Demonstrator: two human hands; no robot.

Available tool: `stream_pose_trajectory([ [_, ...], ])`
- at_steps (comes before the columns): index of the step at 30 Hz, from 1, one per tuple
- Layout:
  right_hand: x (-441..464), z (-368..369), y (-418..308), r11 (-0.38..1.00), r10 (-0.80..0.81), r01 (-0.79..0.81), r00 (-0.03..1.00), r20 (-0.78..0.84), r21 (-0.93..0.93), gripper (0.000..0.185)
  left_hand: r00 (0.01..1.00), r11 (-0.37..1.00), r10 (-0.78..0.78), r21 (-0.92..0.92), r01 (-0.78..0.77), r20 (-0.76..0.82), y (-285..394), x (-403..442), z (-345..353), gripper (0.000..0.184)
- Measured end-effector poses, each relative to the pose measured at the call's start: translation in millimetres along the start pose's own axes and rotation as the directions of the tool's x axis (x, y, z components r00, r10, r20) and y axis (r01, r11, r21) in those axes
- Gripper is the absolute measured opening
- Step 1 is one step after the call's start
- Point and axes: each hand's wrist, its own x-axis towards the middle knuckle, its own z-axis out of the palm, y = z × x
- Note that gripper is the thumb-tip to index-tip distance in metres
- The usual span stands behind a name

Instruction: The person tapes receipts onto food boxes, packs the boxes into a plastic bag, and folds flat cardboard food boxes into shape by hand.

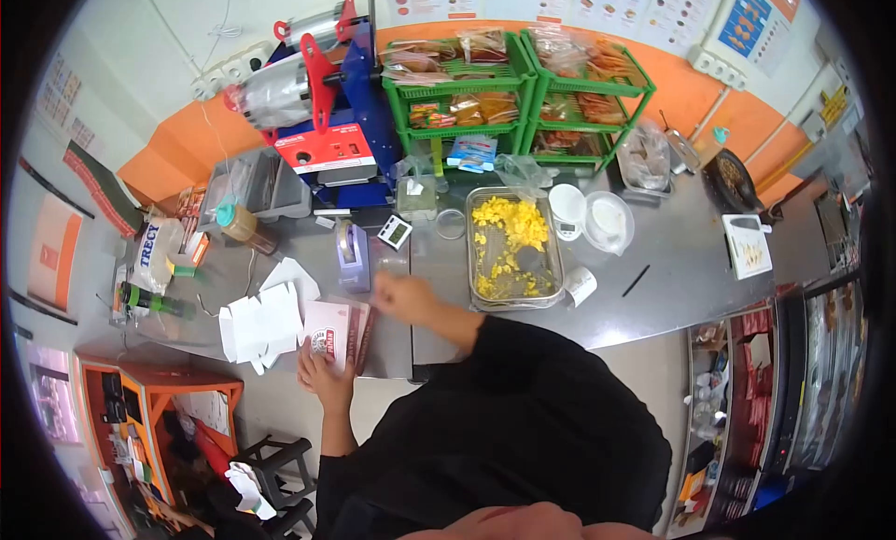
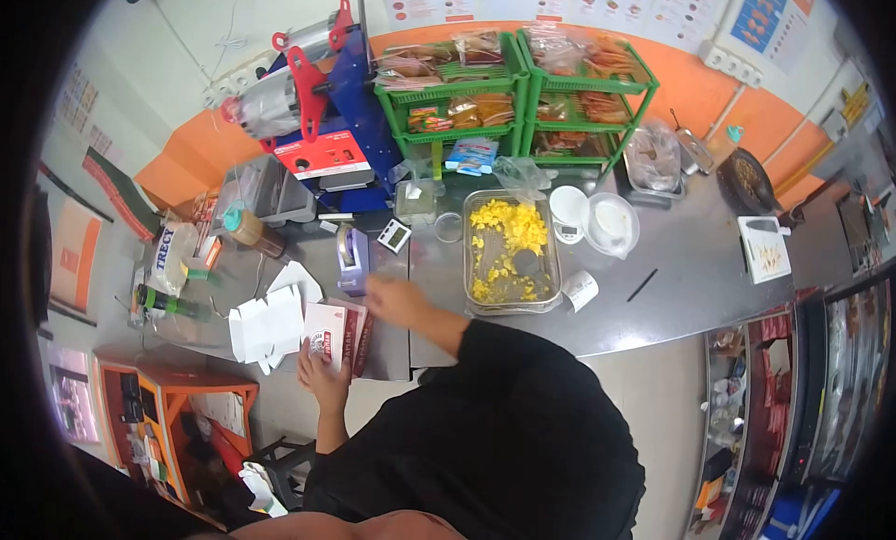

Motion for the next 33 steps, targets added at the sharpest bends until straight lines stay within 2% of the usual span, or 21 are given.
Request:
stream_pose_trajectory([
  [2,-9.1,-71.4,-1.7,0.999,0.026,-0.039,0.926,-0.377,-0.028,0.019,1.000,1.000,-0.010,-0.007,0.010,-0.009,1.1,-0.6,-0.9,0.037],
  [3,-17.8,-106.3,2.2,0.974,0.157,-0.218,0.850,-0.503,-0.064,0.021,1.000,1.000,-0.013,-0.012,0.013,-0.008,2.2,-0.3,-3.4,0.037],
  [4,-31.0,-138.6,25.6,0.919,0.149,-0.327,0.807,-0.571,-0.221,0.023,1.000,1.000,0.018,-0.010,-0.018,0.004,3.2,1.4,-7.9,0.037],
  [5,-52.6,-167.1,51.7,0.899,0.181,-0.389,0.748,-0.638,-0.201,0.024,0.999,0.999,0.049,-0.010,-0.049,0.013,3.7,4.4,-9.7,0.037],
  [7,-91.7,-226.3,75.6,0.563,0.512,-0.752,0.643,-0.570,-0.343,0.033,0.997,0.996,0.076,-0.056,-0.075,0.019,0.4,10.1,-8.0,0.036],
  [8,-133.4,-243.8,126.3,0.527,0.459,-0.691,0.722,-0.518,-0.496,0.042,0.994,0.990,0.106,-0.094,-0.103,0.024,-3.1,13.4,-7.5,0.035],
  [10,-176.2,-263.3,160.7,0.323,0.668,-0.808,0.564,-0.486,-0.493,0.061,0.993,0.987,0.116,-0.117,-0.114,0.018,-8.5,22.7,-3.1,0.037],
  [12,-207.3,-256.8,211.1,0.405,0.571,-0.743,0.661,-0.486,-0.534,0.065,0.972,0.950,0.233,-0.215,-0.225,0.015,-7.8,28.3,-6.0,0.038],
  [14,-216.3,-249.1,221.7,0.737,0.534,-0.649,0.730,-0.426,-0.188,0.057,0.980,0.967,0.189,-0.189,-0.174,0.069,-5.8,28.0,-11.7,0.039],
  [17,-180.6,-261.7,179.8,0.680,0.582,-0.621,0.781,-0.229,-0.390,0.047,0.981,0.963,0.185,-0.213,-0.168,0.061,-12.5,21.6,-11.4,0.040],
  [19,-139.3,-252.3,110.2,0.428,0.593,-0.645,0.729,-0.343,-0.632,0.029,0.988,0.969,0.140,-0.216,-0.123,0.066,-14.4,18.5,-15.8,0.040],
  [21,-89.6,-225.1,52.0,0.662,0.372,-0.375,0.916,-0.150,-0.649,0.016,0.977,0.965,0.160,-0.231,-0.125,0.139,-16.2,15.7,-17.8,0.040],
  [22,-71.3,-205.9,39.0,0.880,0.082,-0.059,0.996,0.029,-0.472,0.016,0.981,0.971,0.139,-0.215,-0.108,0.133,-16.6,14.3,-19.0,0.040],
  [23,-46.6,-184.8,-3.6,0.955,-0.125,0.183,0.961,0.245,-0.232,0.022,0.977,0.972,0.140,-0.210,-0.105,0.159,-16.5,14.1,-20.1,0.040],
  [24,-27.4,-157.9,-53.0,0.992,-0.093,0.049,0.906,0.413,0.116,0.023,0.973,0.973,0.142,-0.207,-0.103,0.184,-16.3,13.8,-20.9,0.041],
  [25,-9.7,-136.7,-72.6,0.966,-0.184,0.029,0.777,0.602,0.257,0.020,0.970,0.977,0.129,-0.195,-0.089,0.206,-16.5,12.9,-21.3,0.043],
  [26,1.5,-99.3,-69.9,0.862,-0.255,-0.149,0.698,0.669,0.485,0.018,0.975,0.980,0.108,-0.186,-0.072,0.194,-15.6,10.2,-21.7,0.043],
  [27,11.3,-67.4,-82.0,0.767,-0.329,-0.190,0.704,0.629,0.613,0.018,0.980,0.982,0.065,-0.189,-0.029,0.188,-14.5,7.4,-21.9,0.047],
  [29,34.8,4.4,-77.0,0.734,-0.299,-0.184,0.777,0.553,0.654,0.015,0.980,0.985,-0.024,-0.163,0.057,0.198,-11.6,0.6,-26.4,0.055],
  [32,52.9,81.9,-43.1,0.807,-0.240,-0.206,0.742,0.626,0.554,0.017,0.990,0.960,-0.090,-0.255,0.115,0.109,-17.8,-10.7,-18.9,0.057],
  [33,53.7,88.1,-42.8,0.911,-0.242,-0.041,0.753,0.612,0.410,0.022,0.989,0.964,-0.106,-0.235,0.128,0.104,-16.5,-13.4,-20.3,0.064],
])
